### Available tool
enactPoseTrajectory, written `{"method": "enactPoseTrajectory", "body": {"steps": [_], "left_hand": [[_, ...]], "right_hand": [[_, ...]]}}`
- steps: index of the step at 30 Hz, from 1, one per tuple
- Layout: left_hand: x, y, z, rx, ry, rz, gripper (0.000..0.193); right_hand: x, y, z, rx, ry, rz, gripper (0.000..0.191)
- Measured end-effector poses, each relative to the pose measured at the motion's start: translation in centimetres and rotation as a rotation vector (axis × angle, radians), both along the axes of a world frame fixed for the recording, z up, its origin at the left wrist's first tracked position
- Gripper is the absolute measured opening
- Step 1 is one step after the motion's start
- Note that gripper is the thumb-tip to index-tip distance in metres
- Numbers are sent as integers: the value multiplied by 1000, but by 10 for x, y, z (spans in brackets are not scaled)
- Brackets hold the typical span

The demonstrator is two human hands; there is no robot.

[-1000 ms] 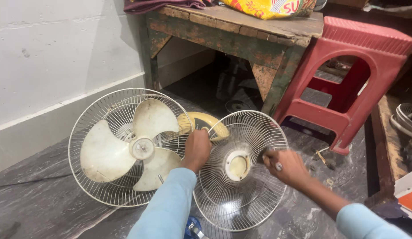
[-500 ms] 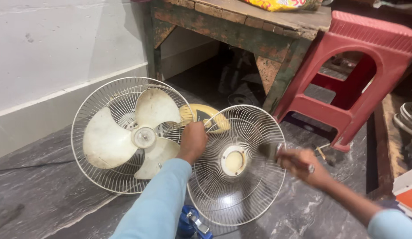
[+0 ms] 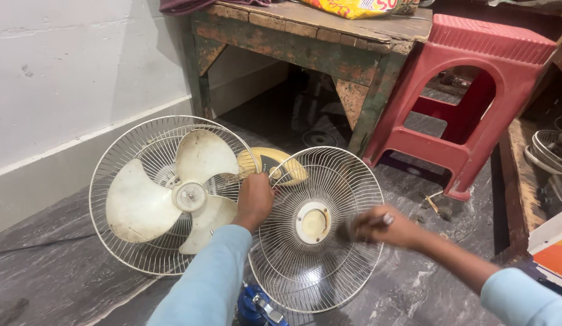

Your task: The person cleans a disassembled electric fan using a brush and a spray bottle. They scrub the fan cage and blades, then spray liquid onto the blades and wipe them with a cloth.

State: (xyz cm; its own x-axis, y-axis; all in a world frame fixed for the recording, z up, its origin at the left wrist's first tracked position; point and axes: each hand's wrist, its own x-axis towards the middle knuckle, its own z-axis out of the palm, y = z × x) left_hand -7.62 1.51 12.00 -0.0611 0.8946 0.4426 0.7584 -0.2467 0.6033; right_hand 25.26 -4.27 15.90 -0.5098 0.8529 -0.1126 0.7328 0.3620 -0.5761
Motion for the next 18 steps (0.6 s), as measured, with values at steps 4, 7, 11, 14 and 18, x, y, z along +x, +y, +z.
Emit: {"method": "enactPoseTrajectory", "body": {"steps": [4,7,11,14,18], "left_hand": [[-5,2,-7,-25,-12,35,10],[-10,2,-10,-54,5,55,10],[-13,4,-8,-96,11,44,10],[-9,5,-6,-77,-2,20,10],[-8,4,-7,-41,-19,18,12]], "right_hand": [[2,20,13,292,0,-243,19],[-13,-7,-28,79,-25,-199,19],[-11,-21,-49,-360,145,-47,18],[12,13,-15,-228,295,-200,20],[32,35,7,128,402,-268,20]]}}
